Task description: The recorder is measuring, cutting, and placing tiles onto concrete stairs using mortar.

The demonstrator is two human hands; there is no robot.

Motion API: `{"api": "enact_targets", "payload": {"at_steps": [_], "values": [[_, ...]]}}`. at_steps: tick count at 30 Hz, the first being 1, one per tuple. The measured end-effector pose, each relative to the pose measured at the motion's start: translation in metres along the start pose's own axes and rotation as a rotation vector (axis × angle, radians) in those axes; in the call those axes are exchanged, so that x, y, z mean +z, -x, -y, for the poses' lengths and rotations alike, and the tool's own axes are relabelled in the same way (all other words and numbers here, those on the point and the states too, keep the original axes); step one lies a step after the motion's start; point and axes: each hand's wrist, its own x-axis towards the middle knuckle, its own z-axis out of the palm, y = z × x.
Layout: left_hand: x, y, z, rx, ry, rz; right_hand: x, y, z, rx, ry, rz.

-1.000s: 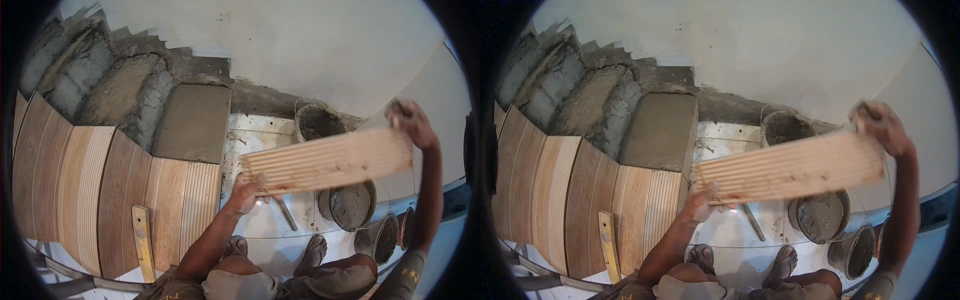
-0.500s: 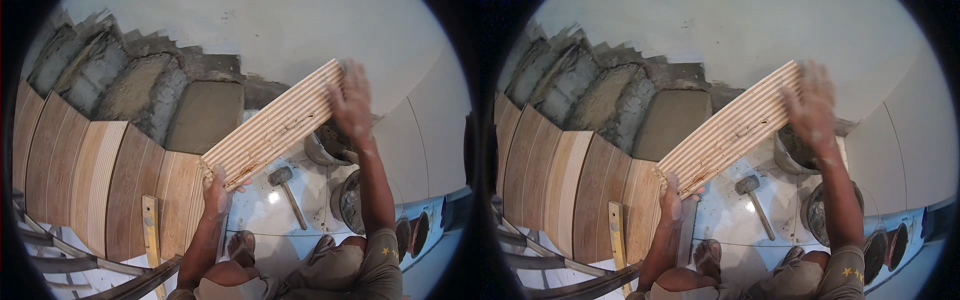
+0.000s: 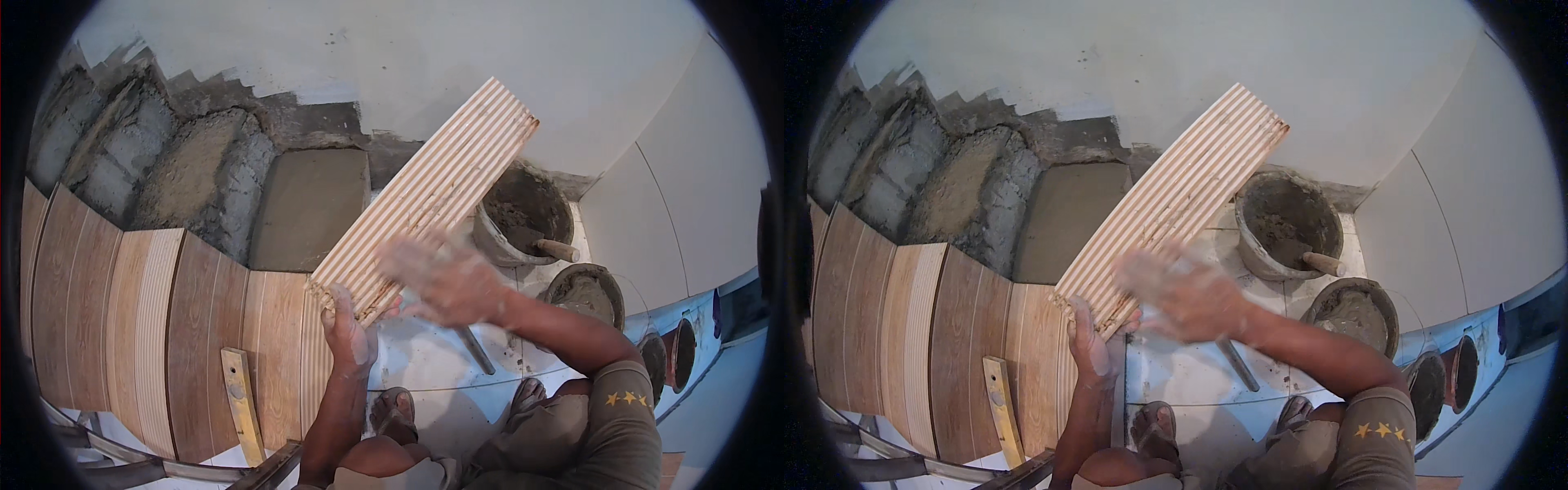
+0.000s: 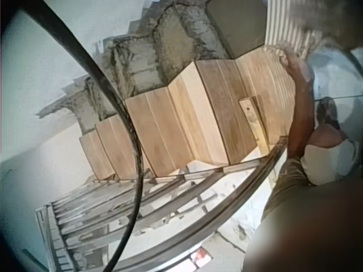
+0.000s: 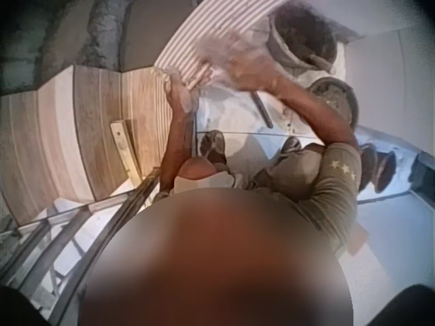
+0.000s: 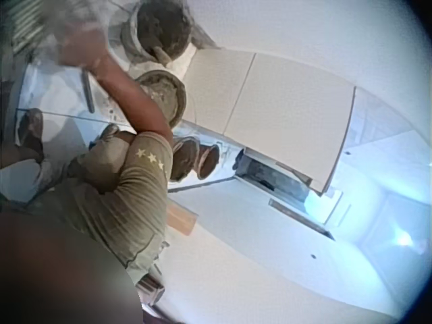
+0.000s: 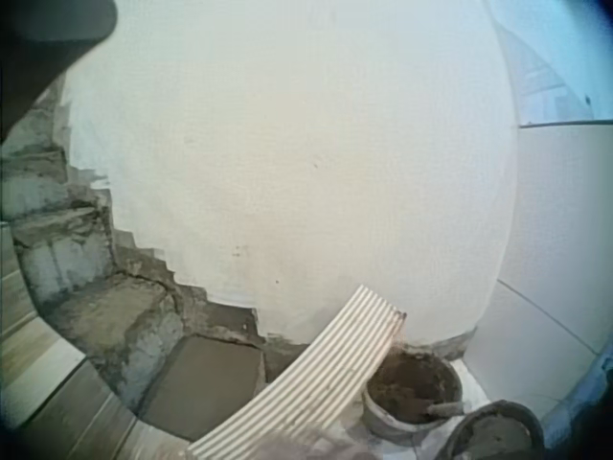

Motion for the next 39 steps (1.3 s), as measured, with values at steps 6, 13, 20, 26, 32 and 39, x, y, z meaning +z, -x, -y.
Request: {"api": "enact_targets", "payload": {"at_steps": [6,13,20,26,32,39], "values": [[-0.002,0.001,-0.022,0.071,-0.149,0.189,-0.032,0.028,-0.09,0.594,0.129,-0.194],[-0.023,0.002,-0.051,0.062,-0.384,0.275,-0.064,0.004,-0.074,0.524,-0.022,-0.118],[-0.032,-0.004,-0.073,-0.103,-0.519,0.375,-0.045,0.019,-0.054,0.59,-0.529,0.294],[-0.041,-0.014,-0.074,-0.284,-0.598,0.265,-0.025,0.038,-0.037,0.755,-0.908,0.333],[-0.053,-0.012,-0.055,-0.319,-0.253,0.17,-0.004,0.056,-0.026,0.889,-0.986,0.36],[-0.071,-0.009,-0.006,-0.181,-0.287,0.369,0.016,0.107,-0.023,1.1,-1.113,0.168]]}}
